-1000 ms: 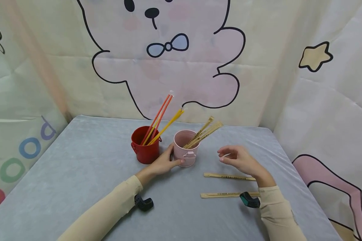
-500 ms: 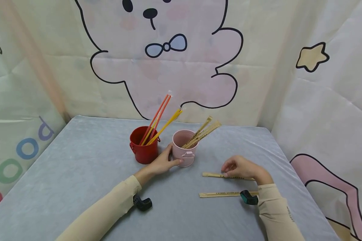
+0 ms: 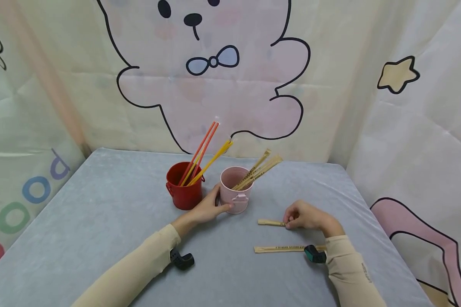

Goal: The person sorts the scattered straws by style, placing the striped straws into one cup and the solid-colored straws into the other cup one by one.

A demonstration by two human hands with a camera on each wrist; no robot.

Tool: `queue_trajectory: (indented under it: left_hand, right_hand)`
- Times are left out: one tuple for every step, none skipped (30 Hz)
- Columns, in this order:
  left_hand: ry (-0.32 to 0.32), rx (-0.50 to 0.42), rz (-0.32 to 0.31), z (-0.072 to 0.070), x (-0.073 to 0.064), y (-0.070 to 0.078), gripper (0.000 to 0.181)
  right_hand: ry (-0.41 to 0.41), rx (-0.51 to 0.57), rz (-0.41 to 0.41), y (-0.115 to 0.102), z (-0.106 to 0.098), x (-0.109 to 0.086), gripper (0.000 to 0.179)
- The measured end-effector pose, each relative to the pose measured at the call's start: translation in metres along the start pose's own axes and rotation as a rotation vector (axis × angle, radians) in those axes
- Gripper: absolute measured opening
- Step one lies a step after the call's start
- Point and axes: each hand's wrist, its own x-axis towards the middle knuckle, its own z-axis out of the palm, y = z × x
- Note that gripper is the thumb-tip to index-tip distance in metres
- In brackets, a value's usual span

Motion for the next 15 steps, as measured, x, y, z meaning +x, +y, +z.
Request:
queue_trajectory:
  left_hand:
    - [0.002,-0.001,0.004,0.0,0.0,-0.001,0.085]
    - [0.003,-0.003,0.011,0.001,-0.001,-0.001,0.085]
    - [0.004,-0.006,0.019,0.001,-0.001,-0.001,0.084]
    - [0.005,-0.008,0.021,0.001,-0.001,-0.001,0.084]
    - [0.006,-0.01,0.027,0.002,-0.001,-0.001,0.084]
    - [0.005,-0.012,0.033,0.002,-0.002,-0.001,0.083]
    - [0.004,-0.015,0.036,0.001,-0.002,-0.001,0.083]
    - [0.003,-0.018,0.037,0.001,-0.003,0.0,0.083]
    - [0.003,-0.018,0.035,0.001,-0.003,0.0,0.083]
    - [0.002,-0.018,0.033,0.001,-0.003,0.0,0.084]
    - [0.001,-0.018,0.032,0.001,-0.003,0.0,0.084]
    - [0.001,-0.017,0.03,0.001,-0.003,0.0,0.084]
    - [0.003,-0.018,0.029,0.001,-0.003,0.0,0.084]
    - [0.003,-0.018,0.027,0.001,-0.003,0.0,0.084]
    - [0.004,-0.019,0.025,0.001,-0.004,0.001,0.084]
  right_hand:
    - [0.006,-0.005,-0.005,-0.001,0.0,0.0,0.01]
    - [0.016,-0.017,-0.007,-0.001,0.0,-0.001,0.009]
    - [0.025,-0.024,-0.01,-0.002,0.0,-0.002,0.009]
    - [0.037,-0.035,-0.012,-0.004,-0.001,-0.003,0.009]
    - [0.051,-0.044,-0.013,-0.005,-0.002,-0.004,0.008]
    - [0.066,-0.047,-0.016,-0.006,-0.002,-0.005,0.008]
    - [0.083,-0.053,-0.024,-0.008,-0.003,-0.006,0.009]
    - [0.104,-0.058,-0.035,-0.01,-0.004,-0.007,0.009]
    - [0.128,-0.063,-0.046,-0.012,-0.005,-0.007,0.009]
    - [0.155,-0.067,-0.058,-0.014,-0.005,-0.008,0.009]
    - [0.185,-0.071,-0.071,-0.016,-0.006,-0.008,0.009]
    - [0.215,-0.075,-0.08,-0.019,-0.006,-0.008,0.009]
    - [0.247,-0.081,-0.089,-0.022,-0.006,-0.008,0.008]
    - [0.279,-0.086,-0.093,-0.025,-0.006,-0.008,0.007]
    - [0.308,-0.092,-0.099,-0.029,-0.006,-0.007,0.006]
